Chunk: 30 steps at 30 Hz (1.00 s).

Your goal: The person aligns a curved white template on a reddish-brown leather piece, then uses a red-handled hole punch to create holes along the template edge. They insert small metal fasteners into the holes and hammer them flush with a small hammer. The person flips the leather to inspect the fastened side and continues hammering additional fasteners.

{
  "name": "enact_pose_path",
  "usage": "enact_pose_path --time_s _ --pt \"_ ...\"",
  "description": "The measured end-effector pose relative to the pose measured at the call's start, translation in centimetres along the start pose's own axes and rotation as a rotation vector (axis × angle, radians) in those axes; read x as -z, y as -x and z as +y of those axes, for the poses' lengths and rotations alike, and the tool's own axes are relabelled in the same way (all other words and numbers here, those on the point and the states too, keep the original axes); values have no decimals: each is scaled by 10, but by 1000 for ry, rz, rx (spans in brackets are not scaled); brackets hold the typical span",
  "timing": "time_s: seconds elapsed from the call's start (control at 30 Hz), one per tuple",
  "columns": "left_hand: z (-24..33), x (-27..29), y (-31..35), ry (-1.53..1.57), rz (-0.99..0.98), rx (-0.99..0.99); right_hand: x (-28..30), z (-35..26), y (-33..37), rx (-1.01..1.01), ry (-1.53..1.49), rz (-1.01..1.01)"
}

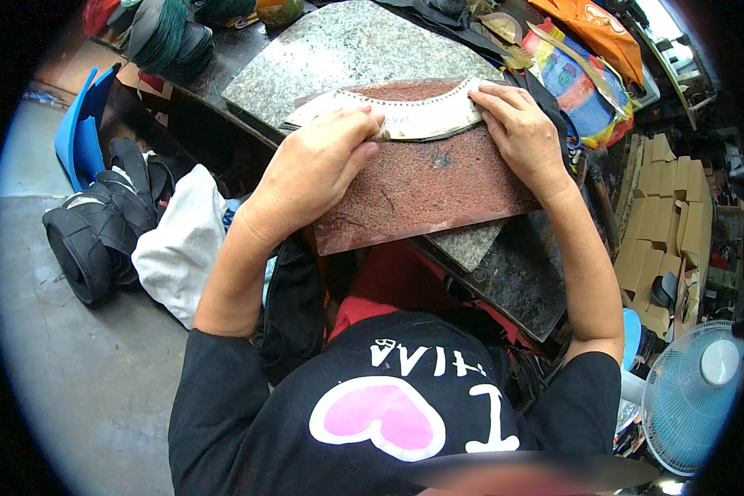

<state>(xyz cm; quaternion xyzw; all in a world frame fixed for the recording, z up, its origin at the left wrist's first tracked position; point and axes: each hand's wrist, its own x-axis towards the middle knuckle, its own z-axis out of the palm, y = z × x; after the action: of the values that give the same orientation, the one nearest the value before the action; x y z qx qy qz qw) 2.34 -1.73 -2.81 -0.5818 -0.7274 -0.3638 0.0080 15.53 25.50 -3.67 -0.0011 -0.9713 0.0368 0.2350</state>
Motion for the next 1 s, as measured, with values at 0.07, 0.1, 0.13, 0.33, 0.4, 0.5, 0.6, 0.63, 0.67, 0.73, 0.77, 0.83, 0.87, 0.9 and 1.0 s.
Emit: enact_pose_path --time_s 0.07,0.1,0.13,0.33,0.4,0.5,0.6,0.63,0.67,0.73,0.77,0.83,0.87,0.9,1.0 --pt "2 -2 1 -57 -67 95 -4 1 2 6 0 17" --pt "2 -2 1 -50 -64 84 -4 3 3 24 -1 31" --pt "2 -2 1 -49 -78 103 -3 5 5 -20 -128 9" --pt "2 1 -4 -118 -63 16 53 61 56 -400 -390 -58" --pt "2 1 -6 -133 -59 -7 76 90 93 -495 28 -151" --pt "3 -1 -8 -140 -40 -58 89 123 148 -778 287 -453" --pt "3 -4 -11 -152 9 -126 83 137 184 -768 74 -300" --pt "2 -4 -11 -159 -2 -120 80 139 189 -783 52 -235" --pt "2 -4 -12 -168 -12 -119 79 139 192 -787 80 -185" --pt "2 -3 -12 -166 -71 -60 84 137 188 -822 119 -34" --pt "3 -2 -11 -159 -89 -31 87 136 179 -958 22 40" --pt "5 -4 -11 -156 -59 -104 99 127 157 -1127 -329 202" --pt "7 -5 -12 -161 -60 -130 105 117 143 -972 -420 254" --pt "8 -5 -11 -175 -70 -111 107 104 128 -889 -487 305" --pt "13 -6 -8 -226 -138 -46 96 55 70 -631 -517 365"
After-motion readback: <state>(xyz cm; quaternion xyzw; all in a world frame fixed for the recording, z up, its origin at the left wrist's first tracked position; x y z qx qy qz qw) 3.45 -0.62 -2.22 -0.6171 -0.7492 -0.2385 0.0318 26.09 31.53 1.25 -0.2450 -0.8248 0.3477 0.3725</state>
